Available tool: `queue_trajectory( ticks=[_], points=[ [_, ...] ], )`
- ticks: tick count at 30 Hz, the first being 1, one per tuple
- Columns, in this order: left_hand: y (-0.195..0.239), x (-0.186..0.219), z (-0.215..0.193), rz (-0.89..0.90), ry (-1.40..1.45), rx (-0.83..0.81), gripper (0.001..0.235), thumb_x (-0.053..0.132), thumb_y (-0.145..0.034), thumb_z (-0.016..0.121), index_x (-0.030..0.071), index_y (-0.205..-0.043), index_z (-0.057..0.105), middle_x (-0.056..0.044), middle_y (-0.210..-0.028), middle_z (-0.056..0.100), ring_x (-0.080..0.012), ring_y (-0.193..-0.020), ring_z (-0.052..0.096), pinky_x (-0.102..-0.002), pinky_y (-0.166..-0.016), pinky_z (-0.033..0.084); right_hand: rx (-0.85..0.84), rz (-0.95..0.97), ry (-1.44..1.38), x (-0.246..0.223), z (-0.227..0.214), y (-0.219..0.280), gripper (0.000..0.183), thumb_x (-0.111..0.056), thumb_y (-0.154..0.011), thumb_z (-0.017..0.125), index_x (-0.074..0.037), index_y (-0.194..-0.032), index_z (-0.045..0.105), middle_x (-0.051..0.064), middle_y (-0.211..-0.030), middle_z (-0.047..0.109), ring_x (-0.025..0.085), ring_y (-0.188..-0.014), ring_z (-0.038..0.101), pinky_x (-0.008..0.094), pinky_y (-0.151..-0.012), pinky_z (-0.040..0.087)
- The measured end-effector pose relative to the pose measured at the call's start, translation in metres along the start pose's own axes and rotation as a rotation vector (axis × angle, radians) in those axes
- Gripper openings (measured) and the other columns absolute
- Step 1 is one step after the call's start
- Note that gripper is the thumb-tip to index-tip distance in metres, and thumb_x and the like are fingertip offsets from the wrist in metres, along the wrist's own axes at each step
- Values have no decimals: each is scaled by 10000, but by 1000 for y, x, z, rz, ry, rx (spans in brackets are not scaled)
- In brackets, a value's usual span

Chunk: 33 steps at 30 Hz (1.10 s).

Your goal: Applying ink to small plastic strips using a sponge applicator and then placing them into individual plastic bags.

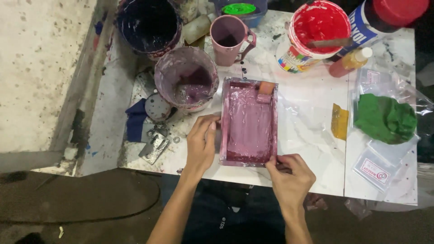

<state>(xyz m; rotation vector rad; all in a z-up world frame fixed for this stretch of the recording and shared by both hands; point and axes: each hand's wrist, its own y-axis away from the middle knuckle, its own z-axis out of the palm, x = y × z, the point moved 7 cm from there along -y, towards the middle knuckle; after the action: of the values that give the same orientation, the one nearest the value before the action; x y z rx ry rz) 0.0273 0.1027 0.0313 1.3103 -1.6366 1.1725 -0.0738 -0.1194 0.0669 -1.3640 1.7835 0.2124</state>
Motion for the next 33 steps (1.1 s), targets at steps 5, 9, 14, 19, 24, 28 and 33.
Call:
queue_trajectory(
  ticks=[5, 9, 14, 19, 24, 28, 33],
  points=[
    [15, 0, -1, -177, -92, -58, 536, 434, -976, 604, 59, -1355, 662, -64, -1163, 634, -220, -1125, 559, -374, -995, 450, -5, -74, 40, -1, 4, 1, 104, 20, -812, 833, 59, -837, 740, 122, -782, 686, 171, -599, 628, 266, -581, 547],
    [21, -1, 5, -414, 103, -92, 665, 411, -929, 670, 51, -1477, 563, 29, -825, 577, -84, -729, 443, -245, -641, 390, 0, -122, 25, -7, -2, 4, 104, 33, -828, 816, 72, -838, 720, 128, -786, 670, 174, -621, 620, 256, -584, 552],
    [21, 1, 5, -492, 374, 9, 581, 290, -919, 656, -3, -1413, 563, -152, -1426, 642, -215, -1325, 595, -347, -1123, 507, -100, -75, -118, 13, -20, -1, 191, -185, -934, 709, -5, -979, 754, 144, -937, 718, 191, -771, 673, 247, -612, 568],
    [27, 11, -4, -400, 375, 2, 493, 204, -954, 653, -33, -1382, 592, -205, -1308, 679, -237, -1229, 605, -412, -1055, 509, -211, 80, 213, 65, -36, -55, 515, -185, -1072, 454, 84, -1503, 372, 341, -1473, 412, 538, -1353, 414, 592, -1119, 346],
    [38, 4, -15, -534, 286, -22, 593, 294, -909, 633, 6, -1420, 545, -169, -1487, 586, -255, -1422, 535, -390, -1201, 414, -409, -2, 429, 111, -25, -60, 681, -363, -1087, 327, 8, -1629, 144, 246, -1691, 194, 351, -1577, 170, 470, -1286, 89],
    [51, -2, -27, -564, 290, -6, 558, 224, -911, 624, 2, -1417, 549, -168, -1485, 593, -249, -1416, 543, -381, -1200, 417, -449, 2, 464, 118, -29, -59, 704, -396, -1084, 329, 48, -1610, 180, 267, -1686, 166, 357, -1578, 139, 487, -1282, 61],
    [60, -5, -37, -590, 240, -23, 574, 236, -900, 636, 16, -1422, 545, -157, -1502, 580, -249, -1428, 535, -385, -1206, 411, -460, 26, 463, 116, -31, -63, 709, -402, -1083, 327, 43, -1614, 179, 273, -1681, 174, 369, -1571, 151, 489, -1276, 63]
  ],
)
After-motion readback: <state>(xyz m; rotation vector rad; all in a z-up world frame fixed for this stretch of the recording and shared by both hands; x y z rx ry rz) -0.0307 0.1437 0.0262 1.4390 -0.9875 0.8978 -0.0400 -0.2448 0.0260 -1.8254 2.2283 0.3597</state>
